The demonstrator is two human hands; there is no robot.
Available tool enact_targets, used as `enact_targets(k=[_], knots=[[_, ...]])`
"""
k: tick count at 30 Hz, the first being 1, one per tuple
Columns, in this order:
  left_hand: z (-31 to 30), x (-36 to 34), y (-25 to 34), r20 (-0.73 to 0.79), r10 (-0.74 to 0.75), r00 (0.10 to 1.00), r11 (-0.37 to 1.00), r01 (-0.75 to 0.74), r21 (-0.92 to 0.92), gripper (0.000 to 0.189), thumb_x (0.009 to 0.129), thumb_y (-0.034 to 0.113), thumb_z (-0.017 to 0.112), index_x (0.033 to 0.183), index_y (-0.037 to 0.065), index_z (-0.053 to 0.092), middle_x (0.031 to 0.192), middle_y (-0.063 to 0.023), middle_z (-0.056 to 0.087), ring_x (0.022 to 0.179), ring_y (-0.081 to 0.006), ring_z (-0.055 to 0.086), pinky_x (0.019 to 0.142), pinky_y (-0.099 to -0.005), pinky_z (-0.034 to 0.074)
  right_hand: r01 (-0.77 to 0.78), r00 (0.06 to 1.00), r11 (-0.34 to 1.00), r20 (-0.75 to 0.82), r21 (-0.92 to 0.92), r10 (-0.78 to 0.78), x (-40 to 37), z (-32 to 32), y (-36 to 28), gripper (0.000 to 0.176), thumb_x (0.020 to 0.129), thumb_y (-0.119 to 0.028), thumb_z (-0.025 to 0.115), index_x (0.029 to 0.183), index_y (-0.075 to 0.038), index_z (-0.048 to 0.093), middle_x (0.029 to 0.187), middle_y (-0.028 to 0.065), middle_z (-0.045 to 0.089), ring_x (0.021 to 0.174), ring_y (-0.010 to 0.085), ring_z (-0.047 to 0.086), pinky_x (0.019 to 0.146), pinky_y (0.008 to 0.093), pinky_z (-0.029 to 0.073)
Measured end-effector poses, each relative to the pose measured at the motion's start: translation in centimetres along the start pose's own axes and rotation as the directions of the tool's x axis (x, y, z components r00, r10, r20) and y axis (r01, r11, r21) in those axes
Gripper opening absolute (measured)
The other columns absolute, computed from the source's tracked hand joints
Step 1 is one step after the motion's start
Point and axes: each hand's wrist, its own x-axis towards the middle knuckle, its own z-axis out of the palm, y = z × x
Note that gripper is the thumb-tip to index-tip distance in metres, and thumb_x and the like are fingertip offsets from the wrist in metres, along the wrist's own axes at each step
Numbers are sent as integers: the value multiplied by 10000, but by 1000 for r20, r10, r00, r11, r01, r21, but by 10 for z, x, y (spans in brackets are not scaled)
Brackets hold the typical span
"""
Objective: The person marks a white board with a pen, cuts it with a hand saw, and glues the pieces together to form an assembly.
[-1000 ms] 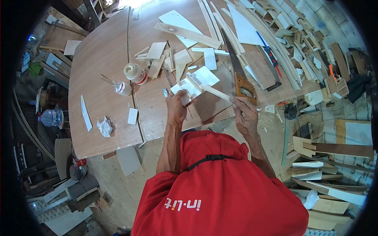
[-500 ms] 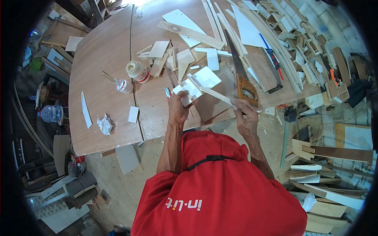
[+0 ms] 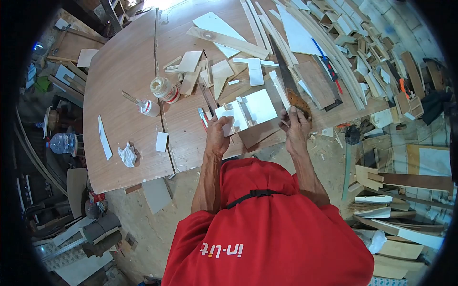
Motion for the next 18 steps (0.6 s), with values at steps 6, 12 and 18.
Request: enact_targets(k=[6, 12, 18], knots=[[8, -8, -3, -8, -34, 999, 998, 34, 50, 187, 816, 10, 506, 985, 4, 585, 899, -61, 629, 830, -176, 616, 776, -331, 510, 1, 994, 992, 109, 126, -15, 3, 17, 15, 235, 937, -286, 630, 1036, -72, 632, 941, -14, 628, 864, 89, 597, 789, 311, 530], [8, -10, 0, -18, -10, 1000, 1000, 11, 25, 217, 827, 20, 513, 1033, 3, 582, 901, -65, 630, 833, -174, 612, 765, -327, 510, -15, 998, 996, 56, 89, 10, 6, 18, 18, 289, 939, -292, 631, 1047, -25, 661, 934, 32, 645, 849, 93, 591, 727, 278, 517], [-13, -4, -5, -40, -43, 998, 998, 44, 37, 333, 800, -42, 478, 1119, 1, 564, 959, -69, 625, 843, -160, 620, 733, -304, 531, -17, 995, 1000, 98, -9, 18, 7, 16, 25, 281, 963, -293, 590, 1034, -29, 655, 906, 21, 641, 782, 90, 598, 662, 247, 514]])
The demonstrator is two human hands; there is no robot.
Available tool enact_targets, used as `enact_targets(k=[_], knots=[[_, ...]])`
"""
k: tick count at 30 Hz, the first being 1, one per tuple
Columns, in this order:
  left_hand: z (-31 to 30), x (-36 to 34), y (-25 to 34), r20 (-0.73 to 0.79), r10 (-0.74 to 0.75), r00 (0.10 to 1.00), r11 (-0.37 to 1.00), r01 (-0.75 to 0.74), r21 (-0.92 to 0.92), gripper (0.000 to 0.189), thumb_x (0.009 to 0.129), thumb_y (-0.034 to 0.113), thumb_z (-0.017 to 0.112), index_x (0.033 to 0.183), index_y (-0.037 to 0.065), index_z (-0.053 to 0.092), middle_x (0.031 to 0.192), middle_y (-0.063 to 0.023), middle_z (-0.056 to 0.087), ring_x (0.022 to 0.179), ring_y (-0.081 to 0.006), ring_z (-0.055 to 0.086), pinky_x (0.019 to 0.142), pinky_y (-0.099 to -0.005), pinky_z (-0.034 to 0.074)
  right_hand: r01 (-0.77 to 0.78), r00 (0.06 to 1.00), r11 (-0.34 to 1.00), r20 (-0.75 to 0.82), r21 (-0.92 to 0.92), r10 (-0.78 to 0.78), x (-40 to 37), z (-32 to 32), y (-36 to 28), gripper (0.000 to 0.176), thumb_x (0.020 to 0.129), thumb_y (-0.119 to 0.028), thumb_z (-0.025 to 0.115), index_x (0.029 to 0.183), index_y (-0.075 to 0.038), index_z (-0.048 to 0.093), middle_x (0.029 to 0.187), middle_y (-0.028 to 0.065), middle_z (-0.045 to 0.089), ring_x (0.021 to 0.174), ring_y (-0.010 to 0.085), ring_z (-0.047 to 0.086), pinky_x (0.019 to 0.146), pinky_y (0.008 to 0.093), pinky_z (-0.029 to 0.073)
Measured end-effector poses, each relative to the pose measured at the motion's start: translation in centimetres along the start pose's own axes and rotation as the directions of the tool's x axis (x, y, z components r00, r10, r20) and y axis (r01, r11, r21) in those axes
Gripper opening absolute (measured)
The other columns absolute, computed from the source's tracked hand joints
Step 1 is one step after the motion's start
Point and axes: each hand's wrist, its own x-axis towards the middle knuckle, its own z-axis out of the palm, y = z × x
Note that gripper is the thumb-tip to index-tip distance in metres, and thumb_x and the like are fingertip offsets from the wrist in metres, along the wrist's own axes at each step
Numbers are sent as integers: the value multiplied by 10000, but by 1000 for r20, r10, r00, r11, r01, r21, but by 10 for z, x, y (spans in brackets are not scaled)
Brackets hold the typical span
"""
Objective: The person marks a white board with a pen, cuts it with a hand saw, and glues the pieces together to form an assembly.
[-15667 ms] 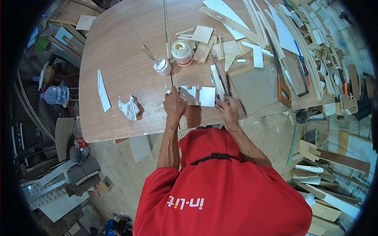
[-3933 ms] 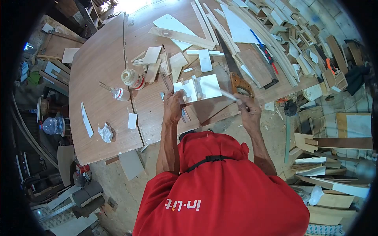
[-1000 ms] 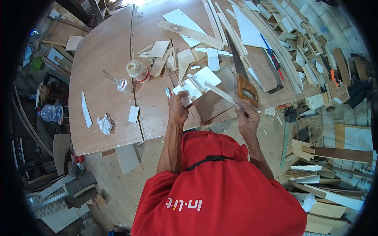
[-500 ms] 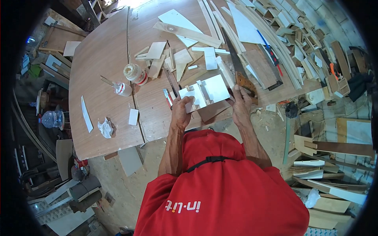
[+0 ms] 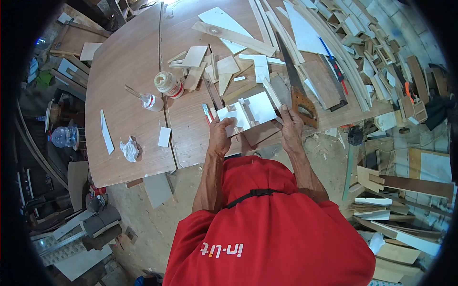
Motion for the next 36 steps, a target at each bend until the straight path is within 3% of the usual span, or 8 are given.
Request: enact_targets(k=[13, 18, 22, 25, 27, 31, 33, 36], knots=[[-16, 27, -12, -33, -7, 999, 993, 10, 116, 327, 848, -67, 485, 1172, -40, 522, 1068, -149, 624, 885, -248, 658, 800, -351, 561, 67, 992, 938, -79, -341, -99, -9, -15, 9, 220, 960, -200, 580, 1002, -11, 683, 785, 9, 646, 681, 71, 555, 605, 229, 466], [-26, 36, -9, -35, -23, 999, 998, 24, 53, 354, 838, -83, 527, 1188, -35, 552, 1061, -121, 638, 916, -212, 645, 811, -308, 539, 353, 935, 678, 219, -644, -279, 1, 36, -21, 221, 931, -174, 600, 1058, -8, 671, 789, 48, 660, 652, 103, 566, 603, 268, 470], [-34, 21, 16, -38, -47, 998, 988, 52, 145, 349, 868, -66, 508, 1217, -41, 506, 1083, -144, 624, 936, -238, 663, 816, -344, 573, 498, 866, 690, 345, -525, -362, 21, 122, -41, 224, 911, -180, 617, 1073, -35, 669, 802, 98, 673, 653, 151, 604, 615, 288, 477], [-57, 22, 16, -7, 6, 1000, 999, -5, 45, 377, 866, -77, 504, 1241, -39, 498, 1094, -139, 623, 939, -230, 659, 819, -340, 568, 618, 781, 498, 547, -609, -301, 42, 183, -45, 212, 894, -146, 604, 1072, -44, 660, 850, 142, 685, 683, 236, 653, 633, 341, 499], [-64, 15, 25, -22, -29, 999, 998, 30, 55, 390, 866, -80, 506, 1253, -40, 497, 1105, -137, 622, 948, -225, 655, 835, -339, 561, 835, 550, 297, 703, -463, -451, 56, 222, -38, 228, 910, -141, 551, 1065, -15, 659, 784, 153, 680, 692, 257, 664, 683, 365, 514], [-73, 5, 27, -8, 4, 1000, 1000, -4, -6, 365, 862, -80, 523, 1225, -42, 518, 1098, -137, 624, 953, -227, 652, 840, -336, 558, 873, 483, 149, 785, -464, -388, 62, 273, -31, 247, 907, -149, 517, 1070, -23, 654, 773, 164, 678, 728, 340, 666, 713, 427, 512], [-73, -1, 32, -50, -13, 999, 999, 11, -39, 302, 855, -70, 538, 1154, -35, 557, 1016, -124, 640, 844, -197, 654, 689, -294, 568, 818, 563, 7, 799, -575, -210, 60, 291, -31, 247, 897, -152, 513, 1071, -35, 645, 783, 173, 679, 741, 342, 673, 701, 440, 512], [-77, -7, 39, -73, -13, 997, 999, 10, -49, 315, 860, -79, 530, 1172, -43, 546, 1043, -135, 633, 869, -215, 656, 768, -306, 572, 858, 496, -57, 852, -511, -168, 59, 309, -32, 226, 897, -166, 520, 1048, -46, 639, 780, 175, 679, 725, 337, 674, 679, 443, 518]])
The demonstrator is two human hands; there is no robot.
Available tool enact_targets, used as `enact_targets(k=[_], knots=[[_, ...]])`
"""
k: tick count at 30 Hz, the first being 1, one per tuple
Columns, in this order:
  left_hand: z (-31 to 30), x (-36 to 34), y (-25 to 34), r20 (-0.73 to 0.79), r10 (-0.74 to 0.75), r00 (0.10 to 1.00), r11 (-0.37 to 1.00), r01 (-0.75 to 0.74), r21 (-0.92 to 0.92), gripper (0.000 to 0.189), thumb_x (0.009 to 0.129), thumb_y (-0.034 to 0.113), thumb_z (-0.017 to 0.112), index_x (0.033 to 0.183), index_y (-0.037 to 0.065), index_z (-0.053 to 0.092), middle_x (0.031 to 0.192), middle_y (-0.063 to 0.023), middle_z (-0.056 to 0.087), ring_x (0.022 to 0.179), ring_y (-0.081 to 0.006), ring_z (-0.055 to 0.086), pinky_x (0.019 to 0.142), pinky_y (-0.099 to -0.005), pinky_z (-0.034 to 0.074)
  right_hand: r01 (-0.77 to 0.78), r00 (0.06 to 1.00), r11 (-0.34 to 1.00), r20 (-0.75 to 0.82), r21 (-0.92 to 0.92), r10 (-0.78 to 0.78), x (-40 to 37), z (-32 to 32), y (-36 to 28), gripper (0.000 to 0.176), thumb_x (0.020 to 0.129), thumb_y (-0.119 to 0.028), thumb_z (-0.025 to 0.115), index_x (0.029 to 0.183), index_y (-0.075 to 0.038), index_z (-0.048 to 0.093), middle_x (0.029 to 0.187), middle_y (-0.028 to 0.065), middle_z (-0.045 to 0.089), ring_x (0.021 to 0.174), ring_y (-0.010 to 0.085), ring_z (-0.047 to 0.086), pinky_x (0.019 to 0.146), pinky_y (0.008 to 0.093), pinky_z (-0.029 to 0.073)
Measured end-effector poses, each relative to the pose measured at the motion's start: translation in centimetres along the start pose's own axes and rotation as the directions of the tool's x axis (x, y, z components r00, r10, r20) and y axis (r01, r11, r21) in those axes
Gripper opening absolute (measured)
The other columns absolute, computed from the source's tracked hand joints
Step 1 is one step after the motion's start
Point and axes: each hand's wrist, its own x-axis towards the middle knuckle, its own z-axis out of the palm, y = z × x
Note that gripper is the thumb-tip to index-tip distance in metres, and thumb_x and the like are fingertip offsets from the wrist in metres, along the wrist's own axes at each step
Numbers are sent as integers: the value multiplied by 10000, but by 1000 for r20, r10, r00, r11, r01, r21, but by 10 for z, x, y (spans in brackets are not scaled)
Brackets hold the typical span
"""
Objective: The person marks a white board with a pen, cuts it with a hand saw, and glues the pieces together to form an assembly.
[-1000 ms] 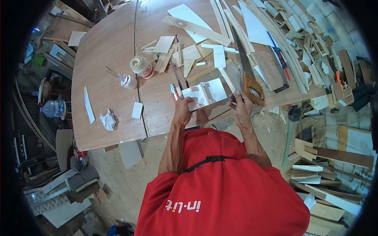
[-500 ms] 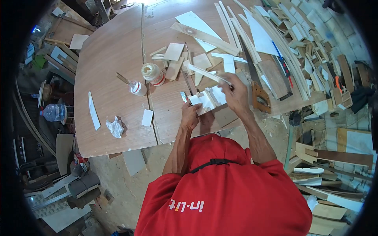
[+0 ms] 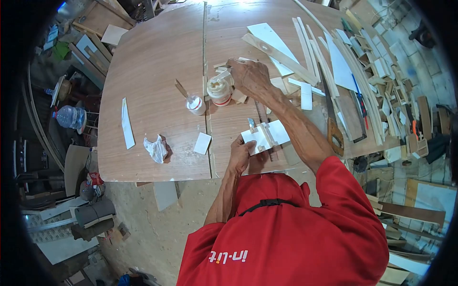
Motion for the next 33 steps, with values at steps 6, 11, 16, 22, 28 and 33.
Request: enact_targets(k=[6, 11, 16, 22, 28, 33], knots=[[-15, 1, 7, 13, -1, 1000, 1000, 1, -12, 343, 855, -87, 535, 1195, -42, 534, 1098, -127, 622, 949, -213, 652, 844, -334, 569, 123, 992, 992, -28, 41, -122, 9, 19, -30, 159, 881, -155, 565, 985, -74, 654, 779, 127, 682, 714, 281, 684, 646, 413, 535], [-17, -7, 14, 20, -2, 1000, 1000, 2, -29, 340, 854, -85, 537, 1190, -34, 541, 1088, -117, 628, 956, -207, 650, 860, -327, 561, 267, 962, 964, 66, 6, -267, 16, 60, -47, 195, 811, -167, 626, 994, -108, 661, 834, 97, 658, 831, 281, 686, 699, 401, 550], [-29, 0, 3, -11, 28, 1000, 998, -29, -48, 338, 854, -68, 552, 1189, -35, 541, 1080, -106, 629, 948, -199, 647, 850, -334, 565, 404, 906, 907, 189, -117, -379, 21, 78, -62, 189, 829, -156, 603, 1002, -109, 661, 825, 105, 653, 806, 286, 685, 655, 423, 556], [-39, 5, -2, -9, 32, 999, 998, -32, -50, 359, 849, -56, 564, 1206, -23, 539, 1095, -111, 621, 939, -210, 648, 821, -343, 579, 257, 945, 965, 223, -57, -239, 21, 77, -58, 187, 840, -188, 608, 998, -103, 658, 826, 105, 665, 801, 280, 686, 642, 421, 551], [-40, 3, 16, -18, 5, 1000, 1000, -5, -25, 352, 870, -27, 545, 1222, -27, 526, 1105, -123, 622, 936, -232, 660, 765, -387, 610, -171, 984, 902, 14, 396, 180, 5, 48, -17, 181, 852, -177, 620, 974, -61, 686, 825, 128, 713, 776, 245, 690, 677, 360, 524], [-34, -5, 35, -27, 33, 999, 999, -34, -23, 358, 872, -35, 515, 1230, -27, 520, 1105, -124, 630, 947, -226, 667, 779, -372, 605, -333, 924, 679, 81, 654, 375, -32, 27, 22, 210, 891, -107, 604, 1038, 35, 653, 735, 96, 686, 614, 86, 563, 556, 238, 437]])
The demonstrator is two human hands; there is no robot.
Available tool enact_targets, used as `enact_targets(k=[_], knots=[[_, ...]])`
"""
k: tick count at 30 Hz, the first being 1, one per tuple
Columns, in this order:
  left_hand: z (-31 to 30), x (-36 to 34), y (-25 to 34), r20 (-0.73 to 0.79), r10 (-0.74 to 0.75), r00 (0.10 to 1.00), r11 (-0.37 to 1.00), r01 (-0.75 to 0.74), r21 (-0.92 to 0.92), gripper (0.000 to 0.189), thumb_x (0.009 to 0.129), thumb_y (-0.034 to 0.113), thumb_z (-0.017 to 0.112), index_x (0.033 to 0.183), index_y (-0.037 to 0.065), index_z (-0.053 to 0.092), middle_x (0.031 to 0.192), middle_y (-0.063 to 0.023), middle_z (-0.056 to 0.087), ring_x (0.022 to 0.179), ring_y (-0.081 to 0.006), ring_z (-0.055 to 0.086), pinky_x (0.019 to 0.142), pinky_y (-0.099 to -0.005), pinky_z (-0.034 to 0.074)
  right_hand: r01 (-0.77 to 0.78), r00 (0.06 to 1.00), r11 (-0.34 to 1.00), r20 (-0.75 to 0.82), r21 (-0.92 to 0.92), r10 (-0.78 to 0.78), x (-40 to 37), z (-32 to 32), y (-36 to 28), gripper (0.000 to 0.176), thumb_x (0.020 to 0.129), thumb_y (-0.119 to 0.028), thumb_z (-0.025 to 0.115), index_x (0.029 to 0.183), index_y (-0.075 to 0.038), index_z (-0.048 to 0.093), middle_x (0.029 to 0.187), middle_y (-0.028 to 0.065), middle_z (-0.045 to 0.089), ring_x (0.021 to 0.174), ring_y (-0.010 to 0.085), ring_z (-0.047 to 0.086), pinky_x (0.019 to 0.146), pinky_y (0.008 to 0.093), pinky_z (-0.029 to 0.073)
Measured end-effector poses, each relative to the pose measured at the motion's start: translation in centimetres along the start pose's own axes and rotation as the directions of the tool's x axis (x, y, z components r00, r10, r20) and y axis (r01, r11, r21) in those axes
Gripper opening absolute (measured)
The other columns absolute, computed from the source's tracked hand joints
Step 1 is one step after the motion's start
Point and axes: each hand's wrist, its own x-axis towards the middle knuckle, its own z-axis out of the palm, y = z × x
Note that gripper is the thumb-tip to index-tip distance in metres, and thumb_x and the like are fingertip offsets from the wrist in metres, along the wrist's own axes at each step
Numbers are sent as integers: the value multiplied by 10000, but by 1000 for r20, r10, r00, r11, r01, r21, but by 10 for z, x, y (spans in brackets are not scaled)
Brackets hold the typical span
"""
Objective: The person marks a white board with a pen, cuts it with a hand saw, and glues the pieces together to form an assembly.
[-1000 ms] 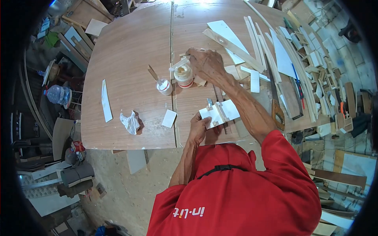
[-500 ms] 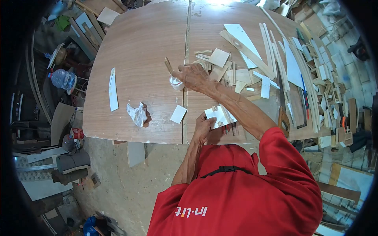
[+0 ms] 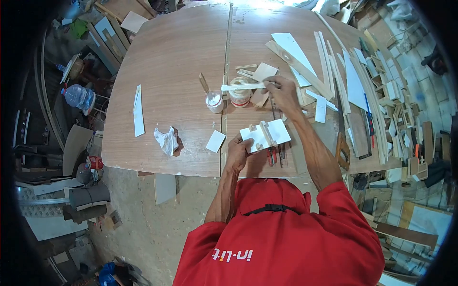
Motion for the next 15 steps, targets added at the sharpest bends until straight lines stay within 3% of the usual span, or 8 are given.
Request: enact_targets(k=[2, 5, 7, 9, 12, 14, 15], knots=[[4, -2, 8, -1, 31, 1000, 999, -31, 7, 369, 864, -53, 494, 1230, -29, 519, 1107, -126, 633, 949, -217, 666, 801, -357, 598, -75, 996, 986, -32, 147, 81, -19, -23, 1, 187, 905, -118, 606, 1028, 12, 660, 754, 81, 683, 603, 66, 517, 541, 212, 410], [12, -3, 17, 46, 70, 997, 998, -70, 4, 383, 852, -74, 475, 1229, -41, 528, 1118, -132, 631, 959, -211, 661, 828, -344, 583, -124, 984, 967, -96, 224, 148, -64, -57, -8, 170, 919, -131, 607, 1014, -2, 662, 802, 64, 681, 627, 59, 520, 543, 197, 395], [21, -4, 23, 87, 123, 989, 992, -121, -29, 384, 851, -79, 474, 1230, -61, 533, 1129, -133, 630, 991, -194, 646, 889, -312, 546, -112, 978, 977, -156, 182, 141, -97, -77, -14, 165, 924, -130, 606, 1019, -10, 667, 820, 49, 680, 639, 54, 521, 547, 197, 393], [30, -3, 26, 118, 143, 983, 990, -140, -31, 360, 847, -58, 509, 1205, -54, 548, 1096, -119, 633, 942, -184, 647, 832, -310, 562, -98, 968, 985, -216, 141, 128, -123, -92, -10, 161, 930, -130, 605, 1024, -18, 671, 839, 35, 679, 650, 49, 521, 550, 197, 390], [52, -9, 36, 172, 157, 973, 988, -154, -34, 330, 840, -36, 544, 1169, -49, 566, 1062, -108, 637, 883, -173, 651, 767, -301, 577, -3, 956, 997, -292, 73, 25, -145, -106, 3, 176, 926, -124, 618, 1060, -31, 683, 907, 35, 679, 732, 62, 548, 595, 194, 408], [63, -10, 39, 209, 131, 969, 991, -132, -6, 325, 841, -41, 539, 1164, -45, 569, 1062, -111, 638, 875, -174, 653, 758, -300, 580, 253, 918, 967, -309, -18, -246, -153, -111, 7, 191, 916, -112, 631, 1078, -36, 698, 968, 60, 677, 838, 96, 574, 668, 215, 438], [66, -9, 38, 220, 123, 968, 992, -127, 1, 325, 841, -41, 539, 1164, -45, 569, 1062, -111, 638, 875, -174, 653, 758, -300, 580, 250, 915, 968, -322, -21, -243, -155, -114, 8, 191, 916, -112, 631, 1078, -36, 698, 968, 60, 677, 838, 96, 574, 668, 215, 438]])
